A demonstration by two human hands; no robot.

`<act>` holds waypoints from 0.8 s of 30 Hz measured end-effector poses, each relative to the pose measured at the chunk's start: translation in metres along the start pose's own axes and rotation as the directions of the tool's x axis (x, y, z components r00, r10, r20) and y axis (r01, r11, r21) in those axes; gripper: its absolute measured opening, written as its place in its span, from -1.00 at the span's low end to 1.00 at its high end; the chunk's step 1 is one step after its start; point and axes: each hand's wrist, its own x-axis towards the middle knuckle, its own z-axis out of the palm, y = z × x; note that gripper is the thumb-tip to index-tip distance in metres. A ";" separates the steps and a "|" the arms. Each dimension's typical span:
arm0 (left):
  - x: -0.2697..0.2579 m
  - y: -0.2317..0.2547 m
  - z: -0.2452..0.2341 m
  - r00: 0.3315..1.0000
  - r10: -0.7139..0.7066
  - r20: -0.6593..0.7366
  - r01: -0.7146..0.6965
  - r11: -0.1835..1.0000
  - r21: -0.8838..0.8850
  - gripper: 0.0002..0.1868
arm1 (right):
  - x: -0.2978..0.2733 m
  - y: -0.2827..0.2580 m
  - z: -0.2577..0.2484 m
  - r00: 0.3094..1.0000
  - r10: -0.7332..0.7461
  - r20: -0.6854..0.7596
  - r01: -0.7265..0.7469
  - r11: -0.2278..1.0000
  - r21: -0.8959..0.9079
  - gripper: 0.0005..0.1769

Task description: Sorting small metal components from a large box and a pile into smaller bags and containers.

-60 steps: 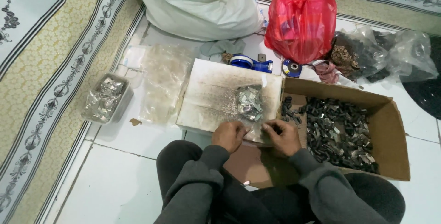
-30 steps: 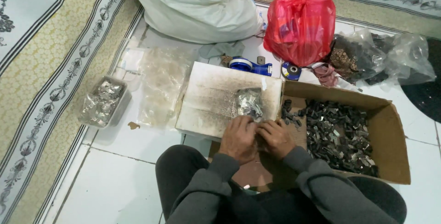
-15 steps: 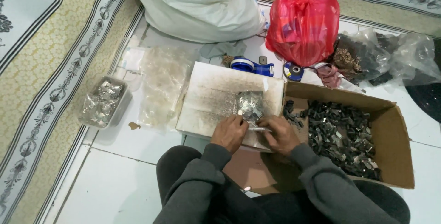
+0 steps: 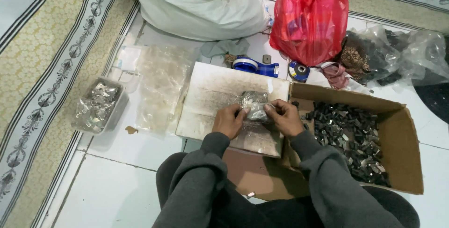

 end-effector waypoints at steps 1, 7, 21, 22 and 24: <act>-0.001 -0.003 0.003 1.000 -0.003 0.000 0.003 1.000 0.000 -0.70 | -0.007 -0.011 0.002 1.000 0.002 0.002 -0.002 1.000 0.000 -0.88; -0.008 0.005 0.002 0.968 0.182 -0.173 -0.188 0.982 -0.018 -0.78 | -0.018 -0.005 -0.002 0.997 -0.053 -0.048 0.052 0.998 -0.025 -0.88; 0.004 -0.010 0.026 0.963 0.068 -0.261 -0.040 0.993 0.111 -0.51 | -0.012 0.005 0.014 0.986 -0.023 -0.165 0.027 0.999 0.019 -0.81; 0.006 -0.014 0.029 0.964 0.065 -0.259 -0.038 0.993 0.110 -0.51 | -0.011 0.012 0.013 0.986 -0.020 -0.164 0.023 1.000 0.018 -0.81; 0.011 -0.024 0.034 0.958 -0.032 -0.285 0.035 0.999 0.008 -0.53 | -0.007 0.024 0.013 0.989 0.023 -0.149 -0.030 0.999 -0.044 -0.77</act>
